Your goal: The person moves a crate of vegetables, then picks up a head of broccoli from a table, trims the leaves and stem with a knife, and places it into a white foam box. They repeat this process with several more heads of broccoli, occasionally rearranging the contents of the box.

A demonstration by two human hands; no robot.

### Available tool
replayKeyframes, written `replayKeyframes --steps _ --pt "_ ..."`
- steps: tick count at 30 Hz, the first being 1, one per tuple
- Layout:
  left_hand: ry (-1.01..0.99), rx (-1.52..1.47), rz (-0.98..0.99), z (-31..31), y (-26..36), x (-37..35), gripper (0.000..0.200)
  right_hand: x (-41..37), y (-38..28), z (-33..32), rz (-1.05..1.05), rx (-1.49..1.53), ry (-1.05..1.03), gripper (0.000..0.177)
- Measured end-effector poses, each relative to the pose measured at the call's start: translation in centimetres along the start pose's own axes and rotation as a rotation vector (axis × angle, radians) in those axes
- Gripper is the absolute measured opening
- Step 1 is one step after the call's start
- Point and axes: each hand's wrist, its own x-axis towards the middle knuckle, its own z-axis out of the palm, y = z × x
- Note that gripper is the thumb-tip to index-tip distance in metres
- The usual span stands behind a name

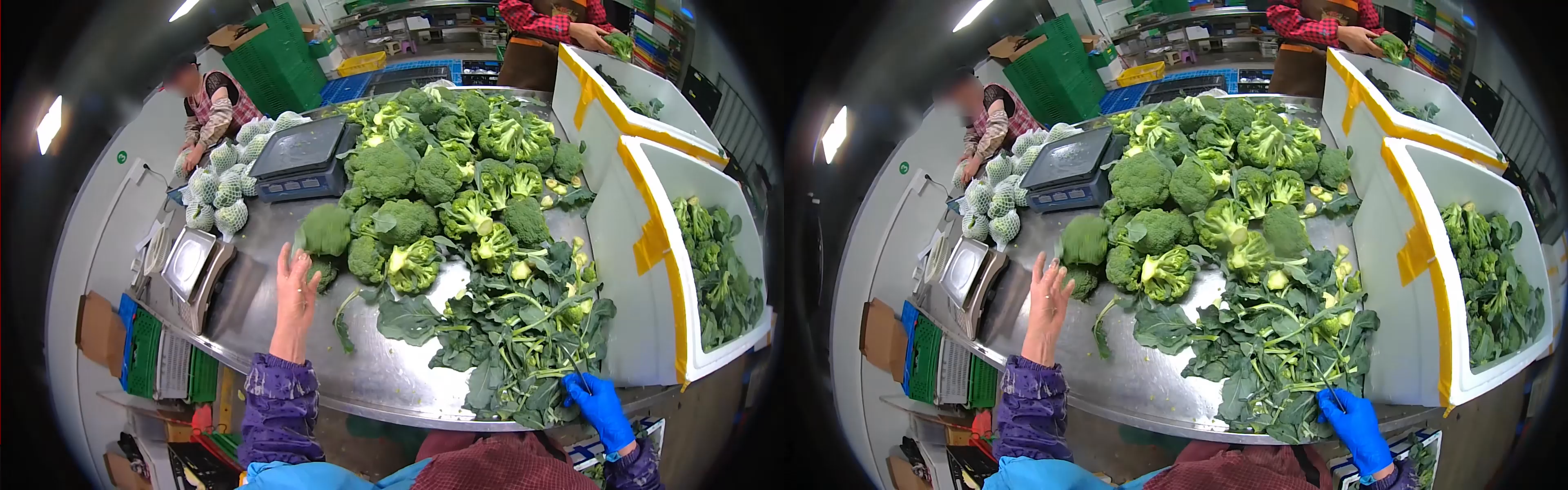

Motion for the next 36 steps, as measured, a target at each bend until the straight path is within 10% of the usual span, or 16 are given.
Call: replayKeyframes --steps 12,17,28,30,31,36 --pt "-0.05 0.249 -0.061 4.9 -0.6 -2.7 0.027 -2.8 4.5 -1.8 0.167 0.215 0.091 0.021" --pt "-0.262 0.345 -0.051 11.3 -2.3 -3.0 0.02 -2.7 6.1 -3.1 -0.192 -0.276 -0.045 0.035" --pt "-0.746 0.396 0.096 34.0 0.3 -10.8 0.012 2.5 9.3 -3.4 -0.432 0.044 -0.196 0.045" --pt "-0.778 0.415 0.133 38.8 0.4 -12.7 0.012 1.6 11.6 -3.9 -0.587 0.344 -0.101 0.047" --pt "-0.86 0.436 0.204 41.1 0.4 -13.6 0.011 2.0 13.3 -3.8 -0.728 0.021 0.071 0.048" --pt "-1.179 0.634 0.371 52.5 -1.4 -16.1 0.009 -2.0 13.5 -13.9 -0.416 0.199 -0.054 0.041"
